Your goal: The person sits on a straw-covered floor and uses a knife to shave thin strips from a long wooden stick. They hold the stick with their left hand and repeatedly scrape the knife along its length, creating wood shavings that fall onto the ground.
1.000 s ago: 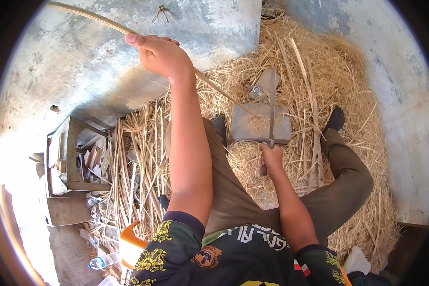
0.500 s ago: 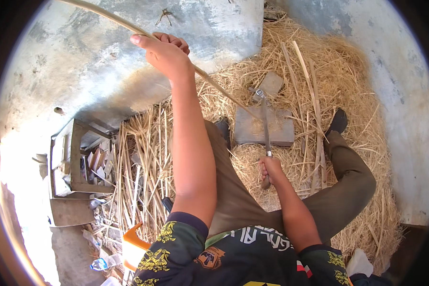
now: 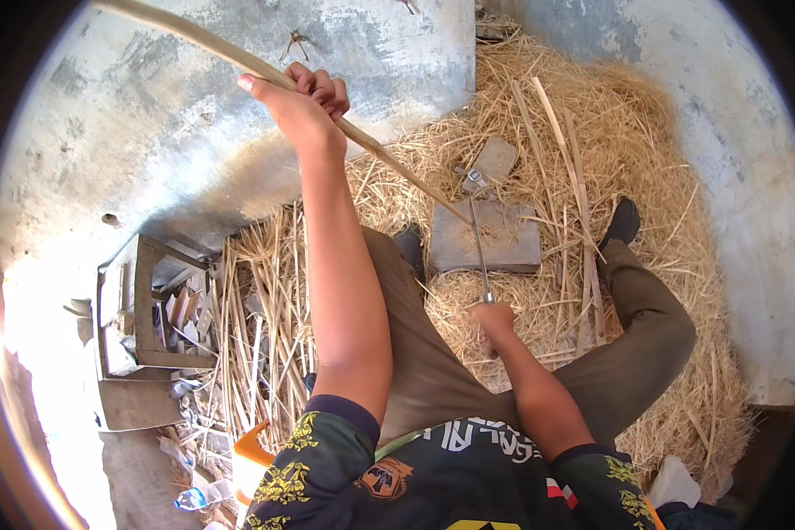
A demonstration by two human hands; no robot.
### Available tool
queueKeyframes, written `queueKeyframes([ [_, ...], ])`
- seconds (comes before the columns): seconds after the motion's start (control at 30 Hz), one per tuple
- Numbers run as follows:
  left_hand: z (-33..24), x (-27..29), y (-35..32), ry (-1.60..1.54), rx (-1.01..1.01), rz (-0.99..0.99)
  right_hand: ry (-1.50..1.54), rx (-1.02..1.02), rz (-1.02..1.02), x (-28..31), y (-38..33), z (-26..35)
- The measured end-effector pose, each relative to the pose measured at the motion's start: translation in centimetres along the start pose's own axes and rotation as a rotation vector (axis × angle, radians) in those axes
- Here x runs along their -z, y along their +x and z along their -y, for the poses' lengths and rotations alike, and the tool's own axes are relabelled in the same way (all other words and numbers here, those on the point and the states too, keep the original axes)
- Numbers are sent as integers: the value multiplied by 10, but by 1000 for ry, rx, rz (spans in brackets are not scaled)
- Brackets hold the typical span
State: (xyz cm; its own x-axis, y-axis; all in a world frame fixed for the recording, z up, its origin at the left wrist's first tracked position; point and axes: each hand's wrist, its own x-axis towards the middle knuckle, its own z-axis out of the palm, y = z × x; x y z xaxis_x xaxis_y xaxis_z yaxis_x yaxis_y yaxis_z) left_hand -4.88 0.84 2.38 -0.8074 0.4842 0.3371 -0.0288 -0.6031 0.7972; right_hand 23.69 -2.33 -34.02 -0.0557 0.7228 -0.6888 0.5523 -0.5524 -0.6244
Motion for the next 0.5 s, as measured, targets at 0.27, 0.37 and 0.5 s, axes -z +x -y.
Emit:
queueKeyframes([
  [0.27, 3, 2, 0, -12, 4, -69, 305, 449, 33, 11, -14, 49],
  [0.37, 4, -1, 0, 1, -42, -151, 199, 587, -104, 10, -12, 46],
  [0.5, -1, -12, -3, 15, -18, -202, -349, 246, -123, -5, 29, -26],
])
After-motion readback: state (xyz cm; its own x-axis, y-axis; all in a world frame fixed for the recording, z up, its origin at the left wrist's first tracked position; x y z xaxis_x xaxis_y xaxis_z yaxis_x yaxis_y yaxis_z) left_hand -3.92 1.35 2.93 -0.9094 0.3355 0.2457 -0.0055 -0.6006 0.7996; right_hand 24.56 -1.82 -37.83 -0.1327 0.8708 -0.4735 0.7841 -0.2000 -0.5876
